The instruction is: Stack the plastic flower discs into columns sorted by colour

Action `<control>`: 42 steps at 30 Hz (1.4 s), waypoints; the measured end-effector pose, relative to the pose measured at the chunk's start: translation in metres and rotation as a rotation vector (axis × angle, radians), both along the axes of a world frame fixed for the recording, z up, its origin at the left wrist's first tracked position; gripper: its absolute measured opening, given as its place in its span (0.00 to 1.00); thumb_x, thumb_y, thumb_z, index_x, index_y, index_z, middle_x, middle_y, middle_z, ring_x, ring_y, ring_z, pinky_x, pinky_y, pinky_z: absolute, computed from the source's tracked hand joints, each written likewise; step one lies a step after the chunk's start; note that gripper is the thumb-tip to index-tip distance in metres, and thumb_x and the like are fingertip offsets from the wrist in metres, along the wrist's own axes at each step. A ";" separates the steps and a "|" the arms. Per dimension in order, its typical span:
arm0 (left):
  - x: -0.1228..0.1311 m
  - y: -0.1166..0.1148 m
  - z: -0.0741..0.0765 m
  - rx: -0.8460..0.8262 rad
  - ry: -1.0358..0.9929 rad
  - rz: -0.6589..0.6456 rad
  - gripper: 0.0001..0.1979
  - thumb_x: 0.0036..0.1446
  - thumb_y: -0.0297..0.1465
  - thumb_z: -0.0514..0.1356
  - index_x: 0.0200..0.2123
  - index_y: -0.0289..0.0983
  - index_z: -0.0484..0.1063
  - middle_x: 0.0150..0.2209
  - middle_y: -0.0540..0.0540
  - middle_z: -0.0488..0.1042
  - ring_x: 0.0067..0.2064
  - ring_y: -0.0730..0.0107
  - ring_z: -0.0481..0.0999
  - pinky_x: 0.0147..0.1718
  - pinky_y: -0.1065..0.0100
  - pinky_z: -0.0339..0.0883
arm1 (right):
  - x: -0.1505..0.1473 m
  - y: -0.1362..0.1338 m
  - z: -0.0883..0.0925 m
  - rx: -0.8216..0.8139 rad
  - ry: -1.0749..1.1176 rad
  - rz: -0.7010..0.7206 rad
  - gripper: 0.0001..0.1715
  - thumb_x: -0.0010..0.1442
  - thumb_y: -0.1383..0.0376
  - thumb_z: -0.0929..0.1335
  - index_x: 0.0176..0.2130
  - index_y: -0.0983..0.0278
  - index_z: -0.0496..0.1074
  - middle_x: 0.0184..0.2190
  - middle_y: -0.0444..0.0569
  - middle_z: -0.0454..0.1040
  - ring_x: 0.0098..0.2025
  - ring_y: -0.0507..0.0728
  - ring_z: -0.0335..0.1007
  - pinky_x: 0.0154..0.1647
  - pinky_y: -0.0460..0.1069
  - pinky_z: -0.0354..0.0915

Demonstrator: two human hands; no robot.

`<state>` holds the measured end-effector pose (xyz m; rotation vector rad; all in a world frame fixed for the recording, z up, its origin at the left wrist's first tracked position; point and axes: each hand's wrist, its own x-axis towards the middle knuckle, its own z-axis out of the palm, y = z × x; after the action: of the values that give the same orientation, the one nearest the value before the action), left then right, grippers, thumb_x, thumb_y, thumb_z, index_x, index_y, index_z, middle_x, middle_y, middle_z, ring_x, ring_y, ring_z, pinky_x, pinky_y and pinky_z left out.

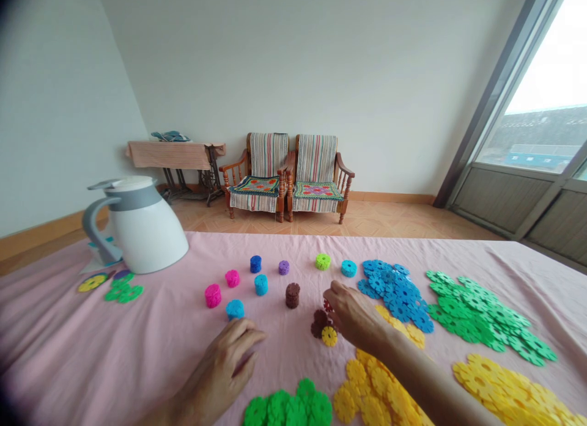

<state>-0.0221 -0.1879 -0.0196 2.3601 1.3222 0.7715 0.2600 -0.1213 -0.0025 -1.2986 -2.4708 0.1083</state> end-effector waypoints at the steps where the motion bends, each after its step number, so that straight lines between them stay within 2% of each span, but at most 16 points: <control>1: 0.000 0.000 -0.001 -0.002 -0.001 0.000 0.20 0.52 0.15 0.52 0.43 0.40 0.72 0.40 0.46 0.70 0.44 0.64 0.70 0.46 0.63 0.67 | -0.002 0.002 0.002 0.005 0.033 -0.024 0.07 0.58 0.71 0.63 0.35 0.63 0.70 0.32 0.48 0.70 0.31 0.53 0.68 0.32 0.48 0.63; 8: -0.001 -0.001 -0.001 -0.007 -0.007 -0.004 0.19 0.52 0.15 0.51 0.43 0.39 0.72 0.40 0.46 0.70 0.44 0.65 0.70 0.46 0.62 0.67 | -0.026 0.021 0.011 0.043 0.241 -0.151 0.09 0.58 0.69 0.62 0.29 0.62 0.69 0.25 0.44 0.70 0.27 0.52 0.66 0.29 0.46 0.62; 13: -0.001 -0.002 0.002 0.005 -0.008 -0.008 0.19 0.52 0.16 0.52 0.42 0.39 0.72 0.39 0.46 0.71 0.43 0.64 0.70 0.46 0.63 0.68 | -0.017 0.018 0.014 0.042 0.268 -0.184 0.08 0.57 0.68 0.62 0.29 0.61 0.70 0.24 0.44 0.70 0.25 0.52 0.65 0.28 0.47 0.61; 16: -0.001 -0.001 0.000 0.022 -0.008 -0.003 0.19 0.52 0.16 0.53 0.43 0.40 0.72 0.40 0.46 0.71 0.43 0.64 0.70 0.45 0.63 0.68 | -0.001 0.000 0.009 0.027 0.250 -0.185 0.10 0.60 0.66 0.62 0.30 0.61 0.70 0.24 0.44 0.70 0.24 0.53 0.64 0.27 0.48 0.60; 19: -0.003 -0.001 -0.003 0.037 -0.012 -0.011 0.20 0.53 0.16 0.52 0.44 0.40 0.72 0.40 0.46 0.71 0.44 0.65 0.71 0.45 0.64 0.68 | 0.011 -0.029 0.000 -0.005 0.214 -0.147 0.12 0.62 0.65 0.61 0.32 0.61 0.72 0.25 0.46 0.71 0.25 0.54 0.66 0.27 0.49 0.61; 21: -0.003 -0.001 -0.004 0.049 -0.014 -0.030 0.20 0.54 0.15 0.51 0.44 0.40 0.72 0.40 0.47 0.71 0.43 0.66 0.71 0.45 0.66 0.68 | 0.013 -0.049 -0.004 -0.027 0.196 -0.090 0.13 0.64 0.66 0.60 0.34 0.59 0.73 0.32 0.49 0.73 0.33 0.56 0.69 0.33 0.50 0.64; 24: 0.002 -0.004 -0.001 0.076 -0.005 -0.057 0.17 0.57 0.16 0.50 0.42 0.40 0.72 0.39 0.47 0.71 0.42 0.68 0.72 0.43 0.67 0.68 | 0.007 -0.069 -0.003 -0.045 0.145 0.013 0.18 0.63 0.73 0.57 0.40 0.60 0.72 0.40 0.52 0.74 0.42 0.58 0.68 0.40 0.52 0.63; 29: 0.025 -0.009 0.016 0.058 0.063 -0.159 0.15 0.56 0.16 0.52 0.37 0.39 0.73 0.36 0.47 0.71 0.40 0.67 0.72 0.40 0.67 0.69 | -0.001 -0.075 -0.001 -0.052 0.074 0.052 0.20 0.59 0.77 0.59 0.45 0.61 0.70 0.42 0.51 0.73 0.44 0.60 0.64 0.45 0.56 0.60; 33: 0.048 -0.003 0.027 0.001 0.060 -0.206 0.15 0.54 0.17 0.54 0.40 0.39 0.73 0.38 0.47 0.72 0.42 0.66 0.72 0.43 0.66 0.70 | 0.005 -0.084 -0.006 -0.053 0.024 0.038 0.15 0.60 0.75 0.59 0.36 0.61 0.71 0.37 0.50 0.74 0.40 0.59 0.66 0.42 0.55 0.59; 37: 0.070 0.012 0.025 -0.045 0.061 -0.242 0.16 0.56 0.20 0.54 0.46 0.39 0.71 0.42 0.45 0.72 0.45 0.65 0.72 0.46 0.65 0.69 | 0.014 -0.096 -0.009 -0.059 0.021 0.009 0.16 0.61 0.74 0.58 0.31 0.62 0.71 0.30 0.49 0.72 0.33 0.57 0.66 0.35 0.54 0.59; 42: 0.102 0.033 0.016 -0.055 0.181 -0.142 0.14 0.58 0.19 0.51 0.44 0.37 0.69 0.44 0.44 0.69 0.43 0.67 0.72 0.44 0.68 0.67 | 0.025 -0.099 -0.014 -0.026 0.124 -0.042 0.17 0.61 0.74 0.56 0.33 0.62 0.69 0.35 0.53 0.73 0.36 0.58 0.67 0.36 0.54 0.62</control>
<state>0.0795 -0.1554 -0.0034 2.4959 1.2104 0.4836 0.2850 -0.2207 -0.0164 -1.3124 -2.3442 0.2046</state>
